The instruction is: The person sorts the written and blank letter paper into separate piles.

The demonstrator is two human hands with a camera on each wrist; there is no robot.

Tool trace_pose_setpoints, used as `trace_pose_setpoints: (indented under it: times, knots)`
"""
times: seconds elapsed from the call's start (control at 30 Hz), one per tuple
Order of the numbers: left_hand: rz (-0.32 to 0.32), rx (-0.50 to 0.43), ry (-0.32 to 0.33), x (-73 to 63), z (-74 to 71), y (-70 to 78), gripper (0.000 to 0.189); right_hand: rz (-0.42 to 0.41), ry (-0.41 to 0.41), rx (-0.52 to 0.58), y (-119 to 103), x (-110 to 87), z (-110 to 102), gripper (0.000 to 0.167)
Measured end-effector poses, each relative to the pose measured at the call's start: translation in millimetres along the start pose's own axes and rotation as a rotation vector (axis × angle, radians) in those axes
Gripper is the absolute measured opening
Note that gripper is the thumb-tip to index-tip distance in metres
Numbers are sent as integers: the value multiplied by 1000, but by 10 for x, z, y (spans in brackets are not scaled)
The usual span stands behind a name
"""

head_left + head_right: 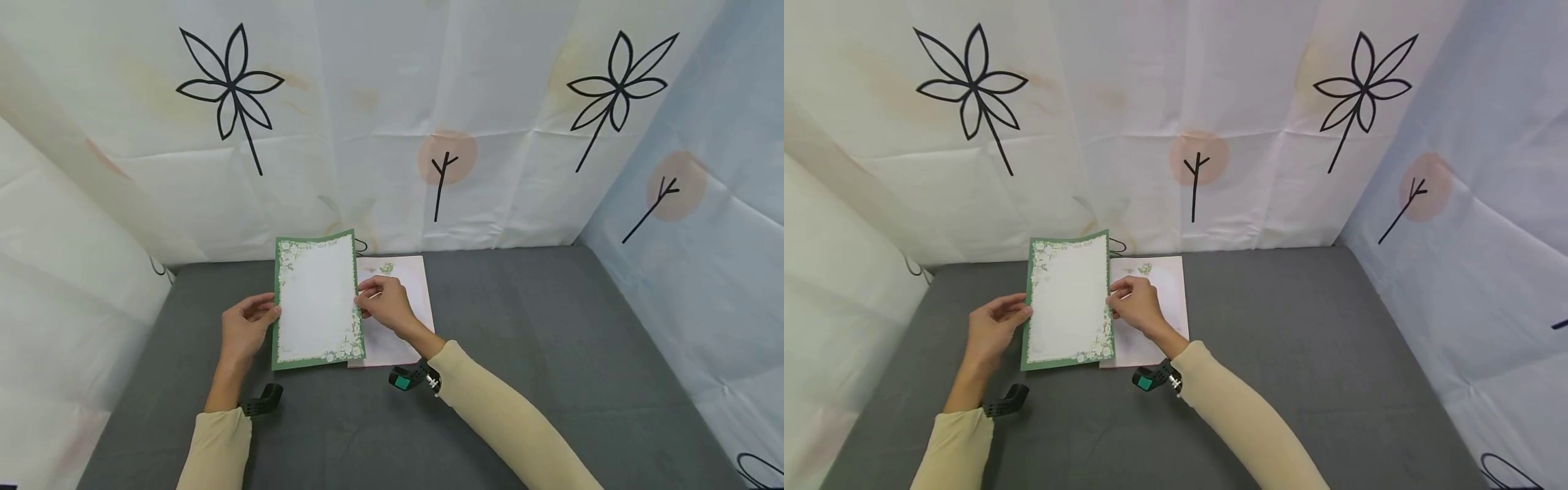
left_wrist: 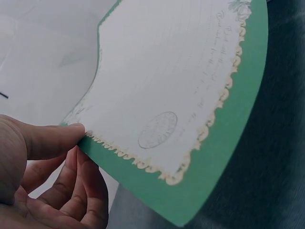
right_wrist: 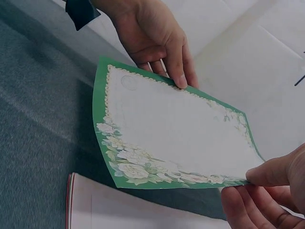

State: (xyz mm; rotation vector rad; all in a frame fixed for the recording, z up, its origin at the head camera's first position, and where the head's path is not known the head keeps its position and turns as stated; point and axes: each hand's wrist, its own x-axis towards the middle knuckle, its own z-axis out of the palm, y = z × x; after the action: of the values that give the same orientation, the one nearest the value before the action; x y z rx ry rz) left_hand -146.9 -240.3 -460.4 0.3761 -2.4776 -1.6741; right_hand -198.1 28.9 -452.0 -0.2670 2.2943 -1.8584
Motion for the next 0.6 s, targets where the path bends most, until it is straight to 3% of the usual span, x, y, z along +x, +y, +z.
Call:
trace_pose_setpoints:
  times: [0.3,0.6]
  knots:
    - [-49,60,-4,64,-267,-79,39,29,-34,21,-18,93,279,17]
    - [-63,110,13,127,-432,-199,38,51,-46,38,-2,136,548,18]
